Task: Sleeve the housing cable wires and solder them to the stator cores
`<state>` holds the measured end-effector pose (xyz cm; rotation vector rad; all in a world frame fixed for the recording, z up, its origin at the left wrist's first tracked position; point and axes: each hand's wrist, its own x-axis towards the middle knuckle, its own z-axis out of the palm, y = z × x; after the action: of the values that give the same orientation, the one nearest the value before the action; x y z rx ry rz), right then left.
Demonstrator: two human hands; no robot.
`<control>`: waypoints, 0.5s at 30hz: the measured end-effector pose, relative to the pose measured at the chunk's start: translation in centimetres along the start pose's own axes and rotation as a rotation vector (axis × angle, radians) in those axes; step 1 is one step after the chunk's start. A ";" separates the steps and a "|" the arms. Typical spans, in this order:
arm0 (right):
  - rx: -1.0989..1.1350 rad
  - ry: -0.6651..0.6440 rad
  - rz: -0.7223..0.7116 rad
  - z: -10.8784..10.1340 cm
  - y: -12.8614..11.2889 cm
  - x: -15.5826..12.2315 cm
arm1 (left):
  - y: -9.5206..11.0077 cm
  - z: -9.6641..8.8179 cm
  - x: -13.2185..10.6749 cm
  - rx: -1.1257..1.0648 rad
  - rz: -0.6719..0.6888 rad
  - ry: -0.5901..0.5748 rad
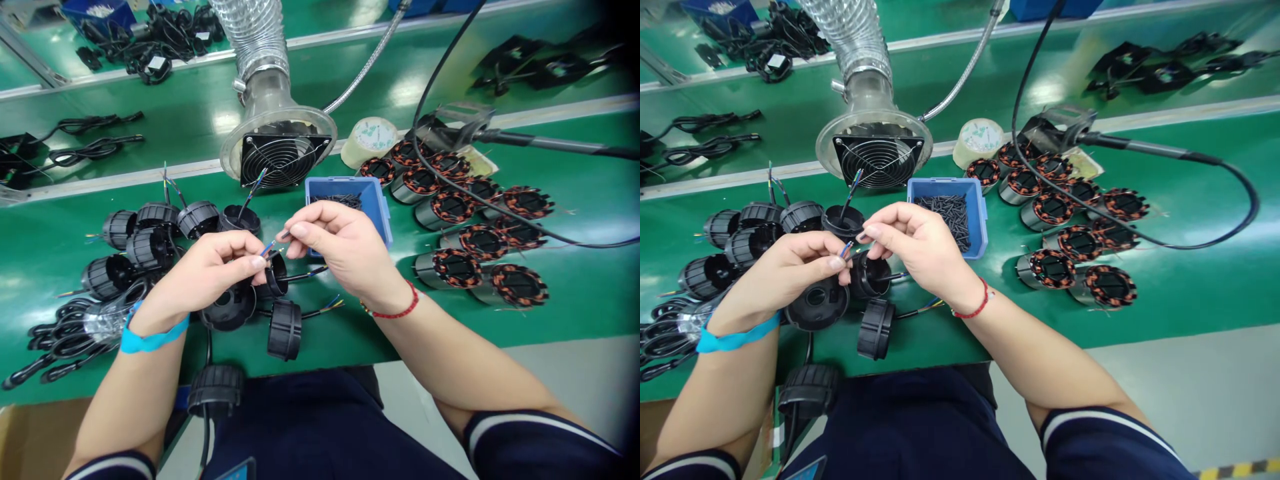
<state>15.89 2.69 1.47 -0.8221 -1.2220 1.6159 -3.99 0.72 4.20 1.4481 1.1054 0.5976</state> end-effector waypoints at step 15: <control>-0.230 -0.098 -0.063 0.0 -0.3 0.0 | 0.0 0.0 0.0 0.095 0.007 -0.014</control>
<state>16.00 2.69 1.77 -0.8449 -1.5097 1.4975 -3.95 0.72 4.23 1.5361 1.1315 0.5449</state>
